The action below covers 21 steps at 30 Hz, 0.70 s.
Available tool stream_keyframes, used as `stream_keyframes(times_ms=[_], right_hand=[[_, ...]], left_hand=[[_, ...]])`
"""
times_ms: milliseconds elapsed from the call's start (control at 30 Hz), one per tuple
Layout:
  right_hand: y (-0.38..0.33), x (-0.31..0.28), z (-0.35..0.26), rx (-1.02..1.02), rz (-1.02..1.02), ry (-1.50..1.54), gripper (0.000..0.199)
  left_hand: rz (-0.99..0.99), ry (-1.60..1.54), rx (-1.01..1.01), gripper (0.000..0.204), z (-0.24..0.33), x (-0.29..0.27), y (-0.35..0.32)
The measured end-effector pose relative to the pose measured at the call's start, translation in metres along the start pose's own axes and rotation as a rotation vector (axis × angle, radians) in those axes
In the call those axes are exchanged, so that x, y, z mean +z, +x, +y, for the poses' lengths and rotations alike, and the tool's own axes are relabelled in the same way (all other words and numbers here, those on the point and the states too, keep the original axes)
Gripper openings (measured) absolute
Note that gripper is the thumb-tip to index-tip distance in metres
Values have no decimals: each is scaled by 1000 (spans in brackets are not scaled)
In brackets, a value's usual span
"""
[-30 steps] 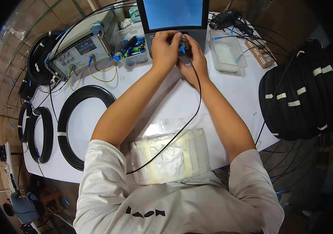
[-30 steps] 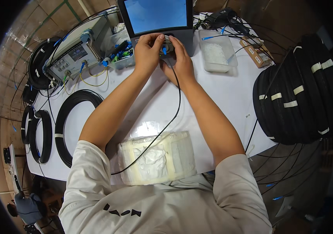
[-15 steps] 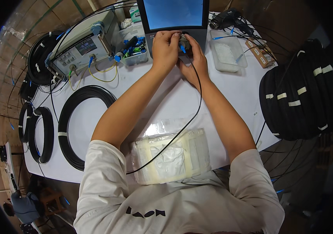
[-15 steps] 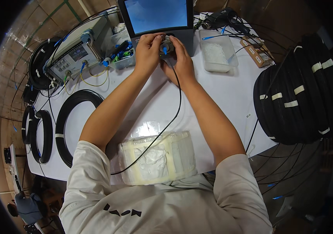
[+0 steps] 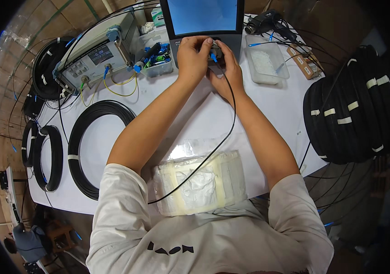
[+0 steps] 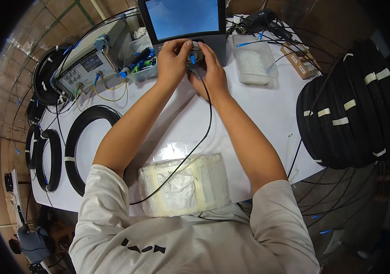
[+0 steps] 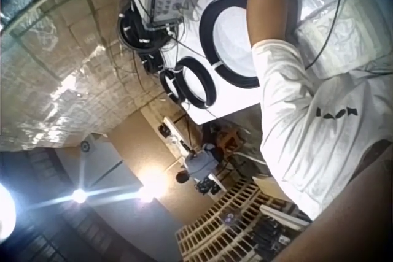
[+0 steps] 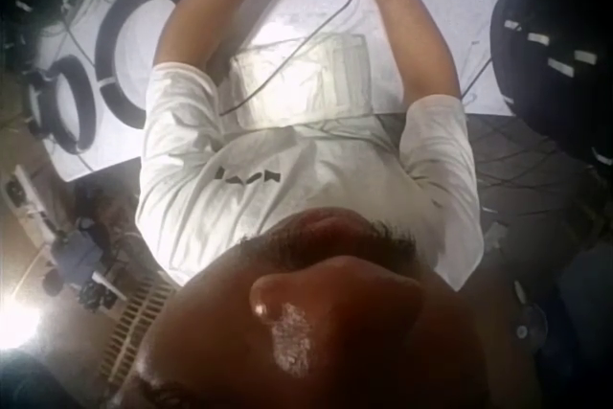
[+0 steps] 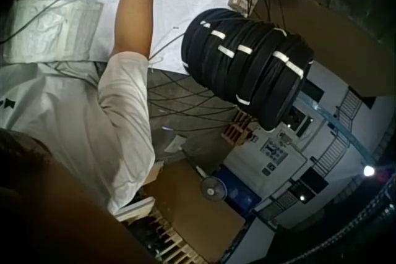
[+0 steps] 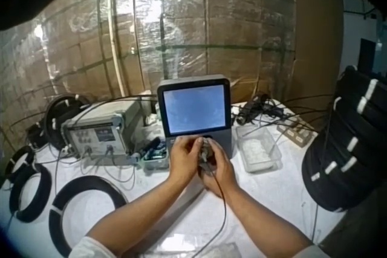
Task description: Inspecting an electronic component using a probe while observing results on a monitor.
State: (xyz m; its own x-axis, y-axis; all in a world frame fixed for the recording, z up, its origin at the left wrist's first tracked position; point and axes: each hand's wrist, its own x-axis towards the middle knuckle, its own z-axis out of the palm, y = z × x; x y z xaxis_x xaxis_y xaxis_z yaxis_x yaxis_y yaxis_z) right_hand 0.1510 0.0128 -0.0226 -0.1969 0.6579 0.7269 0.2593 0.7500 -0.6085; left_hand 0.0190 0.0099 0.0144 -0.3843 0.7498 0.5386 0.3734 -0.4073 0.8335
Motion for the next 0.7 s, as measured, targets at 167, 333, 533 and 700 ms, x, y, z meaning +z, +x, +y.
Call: stream_keyframes(times_ms=[167,333,533,700], right_hand=[[1,2,-1,23,-12,24,86],[1,1,-1,12,-5,0,86],[1,0,-1,30,-15,6,85],[1,0,-2,37,-12,30,85]], left_hand=[[106,68,114,21,-2,3,0],[-3,79,30,26,-2,-1,1],[24,90,47,25,-2,0,2],[-1,-25,-44,24,-2,-1,2]])
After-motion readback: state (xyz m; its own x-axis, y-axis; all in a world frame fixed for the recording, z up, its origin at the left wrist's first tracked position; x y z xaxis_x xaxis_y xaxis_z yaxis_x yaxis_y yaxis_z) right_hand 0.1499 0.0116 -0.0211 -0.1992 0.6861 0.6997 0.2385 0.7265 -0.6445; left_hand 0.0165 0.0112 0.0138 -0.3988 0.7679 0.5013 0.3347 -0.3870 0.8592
